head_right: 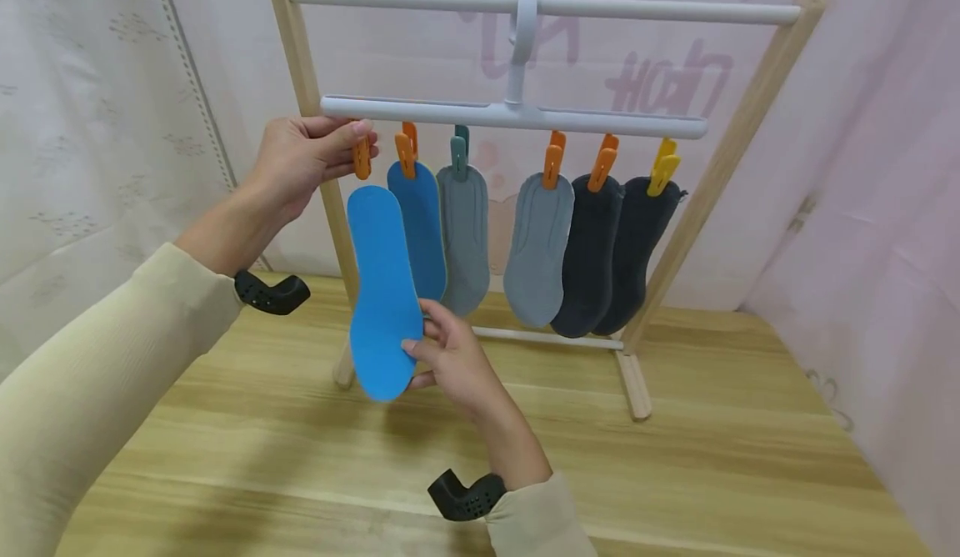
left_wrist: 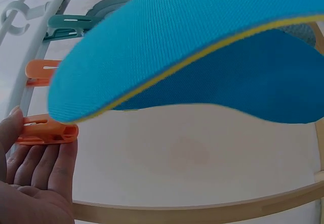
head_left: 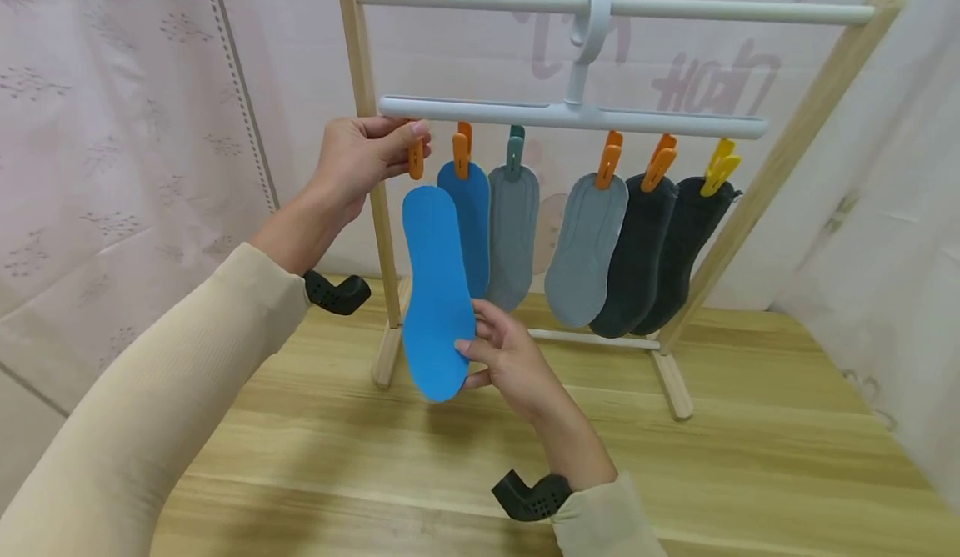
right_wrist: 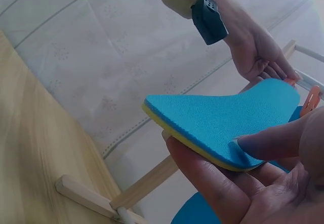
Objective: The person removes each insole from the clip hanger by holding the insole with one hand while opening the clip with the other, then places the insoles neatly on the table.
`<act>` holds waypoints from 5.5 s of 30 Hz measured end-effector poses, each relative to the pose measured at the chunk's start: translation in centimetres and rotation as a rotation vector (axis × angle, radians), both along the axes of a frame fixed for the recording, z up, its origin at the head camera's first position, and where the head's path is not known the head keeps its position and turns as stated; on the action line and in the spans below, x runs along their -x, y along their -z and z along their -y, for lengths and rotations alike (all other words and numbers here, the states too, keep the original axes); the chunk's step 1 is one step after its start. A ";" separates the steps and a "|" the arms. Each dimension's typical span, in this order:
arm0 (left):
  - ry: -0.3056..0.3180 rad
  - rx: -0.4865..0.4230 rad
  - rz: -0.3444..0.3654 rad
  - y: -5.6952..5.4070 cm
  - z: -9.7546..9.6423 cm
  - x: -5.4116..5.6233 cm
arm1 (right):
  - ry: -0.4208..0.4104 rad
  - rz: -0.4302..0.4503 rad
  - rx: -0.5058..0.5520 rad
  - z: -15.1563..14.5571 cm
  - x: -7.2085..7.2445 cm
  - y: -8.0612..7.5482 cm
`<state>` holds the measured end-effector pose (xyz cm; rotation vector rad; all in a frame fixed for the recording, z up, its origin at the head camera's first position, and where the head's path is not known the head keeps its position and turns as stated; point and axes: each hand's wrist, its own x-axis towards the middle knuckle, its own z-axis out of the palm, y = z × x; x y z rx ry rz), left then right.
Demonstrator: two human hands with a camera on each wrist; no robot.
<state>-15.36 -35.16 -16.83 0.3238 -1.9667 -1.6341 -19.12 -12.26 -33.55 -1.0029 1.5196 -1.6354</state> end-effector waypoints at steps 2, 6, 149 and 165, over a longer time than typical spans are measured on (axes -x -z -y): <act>-0.005 0.000 0.005 0.0 0.1 -0.1 | -0.008 0.006 0.001 -0.1 -0.1 0.1; -0.004 -0.005 0.014 0.0 0.0 -0.3 | -0.017 0.011 -0.007 -0.2 -0.3 0.2; 0.097 0.015 0.059 0.1 0.6 -0.9 | 0.080 0.107 -0.282 4.3 -3.0 8.8; 0.100 0.029 0.054 0.1 0.5 -1.2 | 0.162 -0.139 -0.405 4.3 -3.3 7.9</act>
